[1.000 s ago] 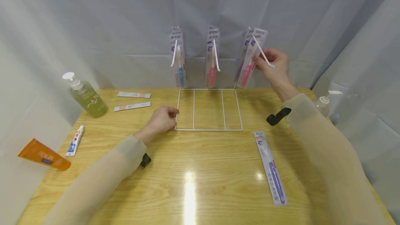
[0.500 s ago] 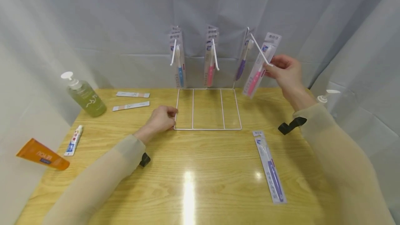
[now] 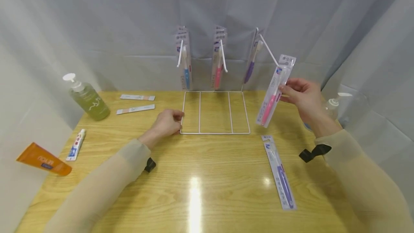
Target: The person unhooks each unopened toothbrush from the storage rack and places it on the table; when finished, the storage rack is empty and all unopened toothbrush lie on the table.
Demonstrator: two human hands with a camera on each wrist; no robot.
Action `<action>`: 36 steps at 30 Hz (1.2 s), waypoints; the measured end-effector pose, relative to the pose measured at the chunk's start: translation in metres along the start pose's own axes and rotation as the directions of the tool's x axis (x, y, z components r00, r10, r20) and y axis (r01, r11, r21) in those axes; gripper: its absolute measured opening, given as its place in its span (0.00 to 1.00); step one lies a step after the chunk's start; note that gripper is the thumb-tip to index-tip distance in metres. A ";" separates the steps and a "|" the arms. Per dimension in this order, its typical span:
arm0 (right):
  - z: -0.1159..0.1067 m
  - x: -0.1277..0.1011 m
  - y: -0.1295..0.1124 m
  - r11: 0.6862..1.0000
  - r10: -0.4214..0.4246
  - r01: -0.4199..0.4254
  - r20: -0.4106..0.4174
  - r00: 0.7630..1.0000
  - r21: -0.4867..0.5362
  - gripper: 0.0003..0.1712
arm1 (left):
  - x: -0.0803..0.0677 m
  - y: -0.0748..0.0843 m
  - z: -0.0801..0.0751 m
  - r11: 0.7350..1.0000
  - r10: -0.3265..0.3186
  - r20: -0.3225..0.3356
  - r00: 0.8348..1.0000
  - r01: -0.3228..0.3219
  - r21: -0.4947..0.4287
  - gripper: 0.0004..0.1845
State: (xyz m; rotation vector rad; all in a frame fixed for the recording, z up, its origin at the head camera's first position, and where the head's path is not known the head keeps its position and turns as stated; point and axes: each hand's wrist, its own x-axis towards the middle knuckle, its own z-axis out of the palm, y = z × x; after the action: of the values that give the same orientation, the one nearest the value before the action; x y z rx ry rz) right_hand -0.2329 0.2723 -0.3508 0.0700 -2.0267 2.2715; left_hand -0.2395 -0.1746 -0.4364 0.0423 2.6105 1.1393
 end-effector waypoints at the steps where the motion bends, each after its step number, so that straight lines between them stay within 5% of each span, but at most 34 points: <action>1: -0.002 -0.003 0.003 1.000 0.011 -0.011 0.010 1.000 0.008 0.10 | 0.001 0.000 0.000 1.000 -0.001 0.000 1.000 0.001 -0.003 0.36; 10: -0.006 -0.027 0.031 0.990 0.138 -0.136 0.089 0.986 -0.036 0.14 | 0.002 -0.003 0.001 1.000 -0.006 -0.002 1.000 0.006 -0.012 0.36; 19: 0.004 -0.052 0.059 0.956 0.279 -0.259 0.155 0.948 -0.139 0.13 | 0.002 -0.001 0.001 1.000 -0.011 0.006 1.000 0.011 -0.013 0.36; 24: 0.008 -0.065 0.068 0.920 0.337 -0.289 0.160 0.928 -0.263 0.06 | 0.001 0.001 0.001 1.000 -0.017 0.008 1.000 0.017 -0.022 0.36; 36: 0.014 -0.085 0.079 0.808 0.460 -0.341 0.155 0.874 -0.480 0.20 | 0.000 0.000 0.000 1.000 -0.008 0.019 1.000 0.008 -0.026 0.36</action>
State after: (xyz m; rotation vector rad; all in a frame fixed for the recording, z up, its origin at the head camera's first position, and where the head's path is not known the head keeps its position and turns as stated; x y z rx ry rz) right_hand -0.1571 0.2459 -0.4359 -0.1134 -2.9031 2.0172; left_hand -0.2396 -0.1748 -0.4363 0.0368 2.5764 1.1642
